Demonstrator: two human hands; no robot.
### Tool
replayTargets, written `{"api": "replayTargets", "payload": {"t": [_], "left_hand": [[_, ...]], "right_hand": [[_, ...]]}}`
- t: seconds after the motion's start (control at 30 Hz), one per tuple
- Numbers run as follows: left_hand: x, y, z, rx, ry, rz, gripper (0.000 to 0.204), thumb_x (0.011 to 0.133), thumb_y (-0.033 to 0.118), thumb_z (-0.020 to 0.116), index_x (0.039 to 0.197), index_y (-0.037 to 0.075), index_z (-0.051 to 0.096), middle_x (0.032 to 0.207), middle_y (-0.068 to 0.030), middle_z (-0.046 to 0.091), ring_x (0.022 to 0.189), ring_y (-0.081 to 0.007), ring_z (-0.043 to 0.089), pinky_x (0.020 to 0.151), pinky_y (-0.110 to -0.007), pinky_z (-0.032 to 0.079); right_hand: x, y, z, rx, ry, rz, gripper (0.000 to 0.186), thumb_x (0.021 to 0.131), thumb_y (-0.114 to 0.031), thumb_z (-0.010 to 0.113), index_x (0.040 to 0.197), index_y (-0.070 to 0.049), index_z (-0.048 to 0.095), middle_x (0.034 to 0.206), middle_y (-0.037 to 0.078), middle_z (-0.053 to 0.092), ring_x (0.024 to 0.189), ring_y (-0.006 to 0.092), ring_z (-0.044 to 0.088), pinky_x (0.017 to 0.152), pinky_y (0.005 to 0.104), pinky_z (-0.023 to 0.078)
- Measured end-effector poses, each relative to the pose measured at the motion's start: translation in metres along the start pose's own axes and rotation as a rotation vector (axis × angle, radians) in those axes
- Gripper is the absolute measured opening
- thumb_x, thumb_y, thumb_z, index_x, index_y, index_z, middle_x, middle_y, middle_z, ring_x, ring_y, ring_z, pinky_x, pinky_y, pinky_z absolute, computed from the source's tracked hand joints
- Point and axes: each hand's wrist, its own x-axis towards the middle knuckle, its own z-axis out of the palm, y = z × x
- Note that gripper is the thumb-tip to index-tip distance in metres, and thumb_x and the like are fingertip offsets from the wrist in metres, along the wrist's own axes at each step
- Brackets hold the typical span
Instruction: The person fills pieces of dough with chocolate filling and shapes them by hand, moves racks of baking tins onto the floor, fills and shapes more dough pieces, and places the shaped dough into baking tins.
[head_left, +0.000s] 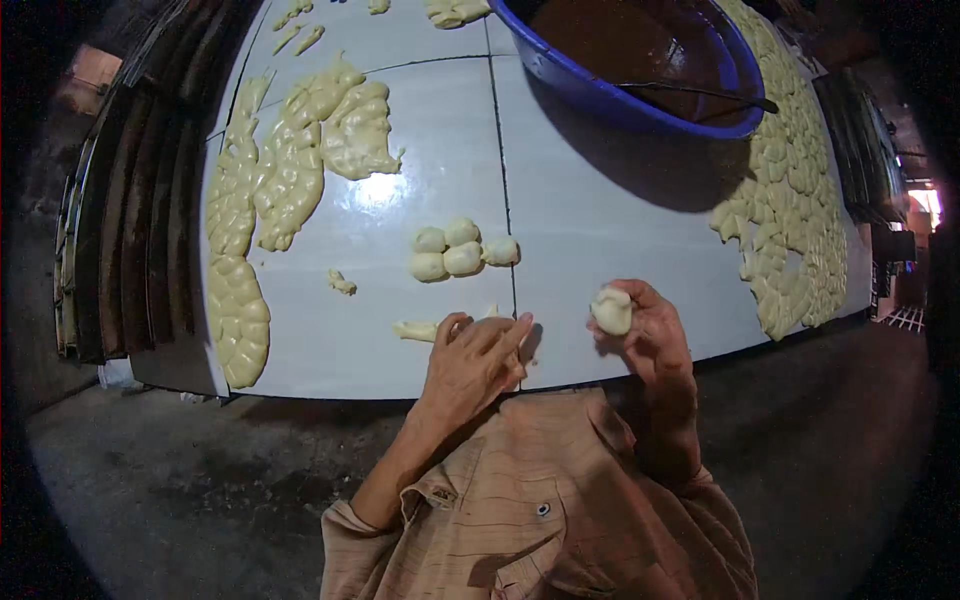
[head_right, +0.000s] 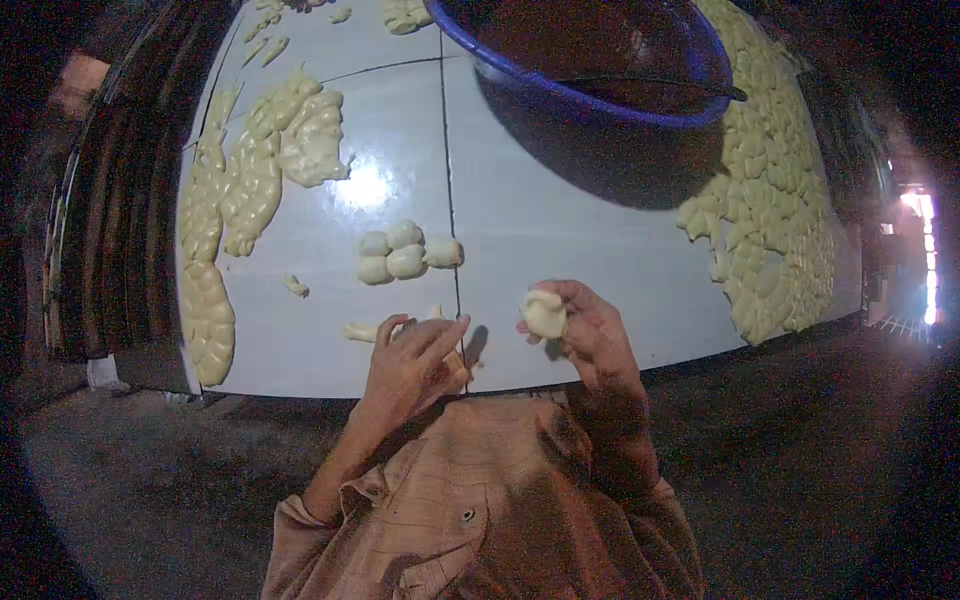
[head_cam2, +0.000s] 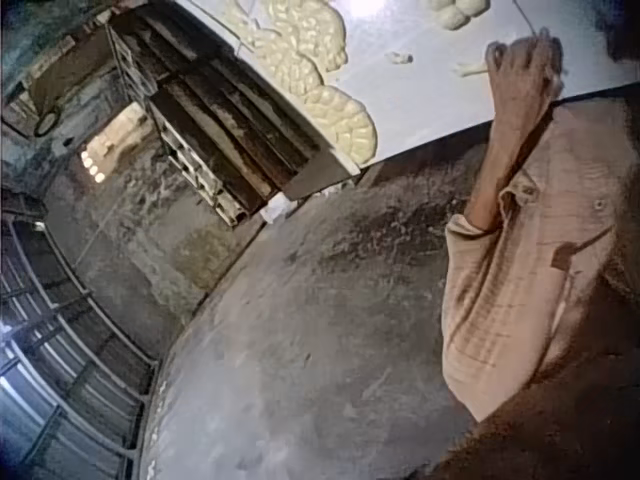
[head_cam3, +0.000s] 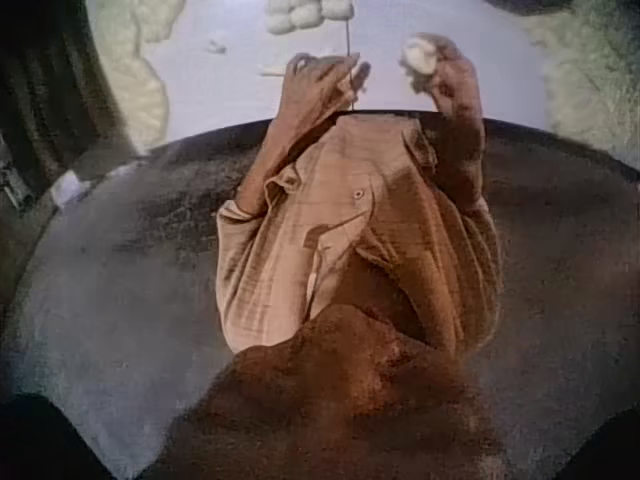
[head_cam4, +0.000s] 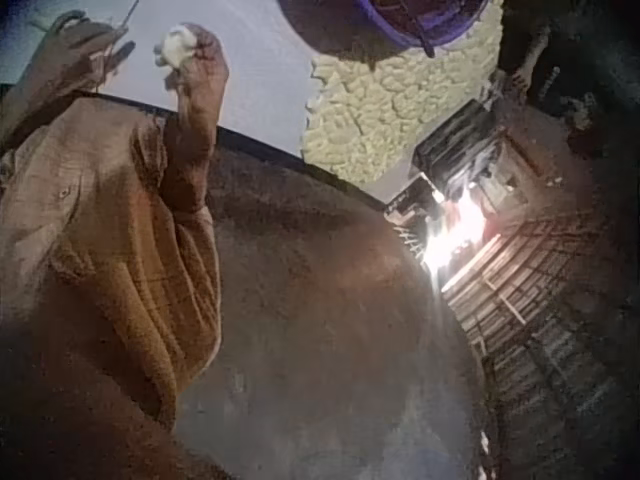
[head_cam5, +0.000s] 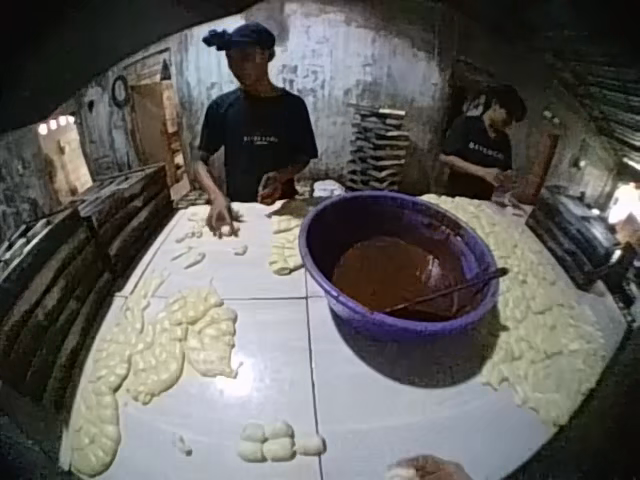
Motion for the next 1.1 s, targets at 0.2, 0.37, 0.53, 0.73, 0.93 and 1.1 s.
{"api": "replayTargets", "payload": {"t": [0.2, 0.37, 0.53, 0.73, 0.93, 1.1], "left_hand": [[0.028, 0.042, -0.038, -0.049, 0.031, -0.050, 0.091, 0.070, 0.053, 0.078, 0.145, 0.012, 0.044, 0.135, -0.0224, 0.055, 0.123, -0.0339, 0.054, 0.110, -0.060, 0.025], [0.064, 0.039, -0.025, -0.972, -0.069, -0.598, 0.039, 0.087, 0.014, 0.074, 0.120, -0.004, 0.064, 0.113, -0.0145, 0.069, 0.095, -0.0148, 0.066, 0.082, -0.028, 0.053], [0.068, 0.037, -0.014, -0.892, 0.036, -0.506, 0.042, 0.090, 0.014, 0.071, 0.127, -0.002, 0.059, 0.110, -0.0123, 0.069, 0.097, -0.0151, 0.067, 0.083, -0.027, 0.053], [0.104, 0.047, 0.002, -0.671, 0.419, 0.027, 0.081, 0.094, 0.031, 0.066, 0.150, -0.006, 0.022, 0.149, -0.0284, 0.038, 0.138, -0.0350, 0.040, 0.111, -0.044, 0.035], [0.151, 0.071, 0.026, -0.957, 0.658, 0.196, 0.075, 0.089, 0.041, 0.068, 0.138, -0.010, 0.045, 0.128, -0.0246, 0.061, 0.117, -0.0286, 0.061, 0.100, -0.034, 0.048], [0.170, 0.076, 0.042, -1.360, 0.563, 0.022, 0.084, 0.088, 0.017, 0.074, 0.153, 0.001, 0.022, 0.138, -0.0246, 0.052, 0.111, -0.0253, 0.063, 0.099, -0.035, 0.048]], "right_hand": [[0.017, 0.006, 0.003, -0.073, 0.065, 0.068, 0.034, 0.093, -0.007, 0.061, 0.125, 0.001, 0.052, 0.109, 0.014, 0.066, 0.092, 0.0213, 0.069, 0.072, 0.0279, 0.063], [0.020, 0.014, 0.012, -0.151, 0.020, 0.014, 0.029, 0.094, -0.013, 0.065, 0.118, 0.000, 0.056, 0.100, 0.011, 0.068, 0.076, 0.0127, 0.067, 0.059, 0.0229, 0.058], [0.028, 0.016, 0.000, -0.804, 0.168, -0.392, 0.026, 0.091, -0.016, 0.069, 0.111, 0.001, 0.062, 0.101, 0.007, 0.068, 0.093, 0.0142, 0.066, 0.071, 0.0292, 0.058], [0.037, 0.001, 0.009, -0.362, 0.177, -0.376, 0.025, 0.087, -0.009, 0.072, 0.109, -0.001, 0.063, 0.103, 0.007, 0.068, 0.095, 0.0113, 0.062, 0.083, 0.0269, 0.050], [0.038, -0.041, 0.028, 0.386, -0.097, -0.236, 0.024, 0.090, -0.004, 0.066, 0.112, -0.001, 0.056, 0.101, 0.008, 0.065, 0.097, 0.0148, 0.064, 0.085, 0.0276, 0.052], [0.074, -0.073, 0.006, 0.417, -0.293, -0.206, 0.018, 0.095, -0.008, 0.060, 0.112, -0.004, 0.055, 0.099, 0.006, 0.063, 0.095, 0.0148, 0.063, 0.084, 0.0303, 0.052]]}}
